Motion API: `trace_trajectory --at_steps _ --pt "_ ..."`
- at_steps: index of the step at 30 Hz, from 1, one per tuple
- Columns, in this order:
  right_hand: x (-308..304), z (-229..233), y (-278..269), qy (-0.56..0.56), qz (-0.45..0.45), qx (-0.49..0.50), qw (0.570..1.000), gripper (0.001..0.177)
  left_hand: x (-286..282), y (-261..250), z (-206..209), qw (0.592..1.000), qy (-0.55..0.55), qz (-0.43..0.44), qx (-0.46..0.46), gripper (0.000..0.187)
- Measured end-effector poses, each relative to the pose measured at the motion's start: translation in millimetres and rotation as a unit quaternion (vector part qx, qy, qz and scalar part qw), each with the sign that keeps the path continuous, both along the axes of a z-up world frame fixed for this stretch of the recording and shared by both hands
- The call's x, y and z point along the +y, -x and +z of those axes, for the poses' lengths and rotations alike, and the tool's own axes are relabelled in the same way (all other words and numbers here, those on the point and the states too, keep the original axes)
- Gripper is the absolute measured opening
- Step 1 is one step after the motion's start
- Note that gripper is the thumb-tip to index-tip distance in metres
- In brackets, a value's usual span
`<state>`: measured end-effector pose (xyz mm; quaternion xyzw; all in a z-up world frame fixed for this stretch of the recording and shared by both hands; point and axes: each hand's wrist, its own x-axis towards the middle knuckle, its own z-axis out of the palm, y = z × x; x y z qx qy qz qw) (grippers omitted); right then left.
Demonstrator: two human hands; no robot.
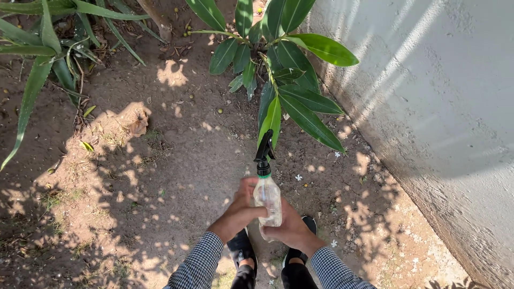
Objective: The person uses a spray bottle to mist a potted plant on a tiled ledge, then walks along a garden bed to spray several small flowering plants and a larger leafy shrub. The person holds the bottle with both hands and sprays each plant in sequence.
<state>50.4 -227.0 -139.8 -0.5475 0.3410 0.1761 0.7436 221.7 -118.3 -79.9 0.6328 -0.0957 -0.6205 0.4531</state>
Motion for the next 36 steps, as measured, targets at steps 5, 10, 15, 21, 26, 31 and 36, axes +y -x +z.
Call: trace_trajectory --at_steps 5,10,15,21,26,31,36 --pt "1.8 19.4 -4.8 0.1 0.062 0.046 0.992 0.098 -26.8 -13.2 3.1 0.982 0.112 0.154 0.003 0.085" --pt "14.4 31.6 -6.4 -0.025 0.057 0.069 0.996 0.093 -45.2 -9.0 7.0 0.944 0.146 0.287 -0.073 0.027" --pt "35.6 30.0 -0.4 -0.008 0.032 0.047 0.998 0.097 -41.0 -6.3 -16.3 0.95 0.029 0.303 -0.075 0.019" --pt "53.1 24.1 9.8 0.013 -0.008 0.019 1.0 0.103 -38.7 8.0 -18.0 0.957 -0.003 0.273 -0.101 0.011" --pt "58.5 20.6 12.0 -0.034 -0.043 0.025 0.998 0.091 -34.9 11.0 -18.3 0.947 -0.044 0.301 -0.098 0.02" --pt "59.1 6.2 20.6 0.036 -0.006 0.07 0.997 0.102 -29.6 12.9 -28.6 0.942 0.043 0.329 -0.055 0.014" --pt "61.5 17.9 12.7 0.009 -0.012 0.011 1.0 0.099 -36.8 9.3 -13.2 0.956 -0.035 0.277 -0.087 0.027"
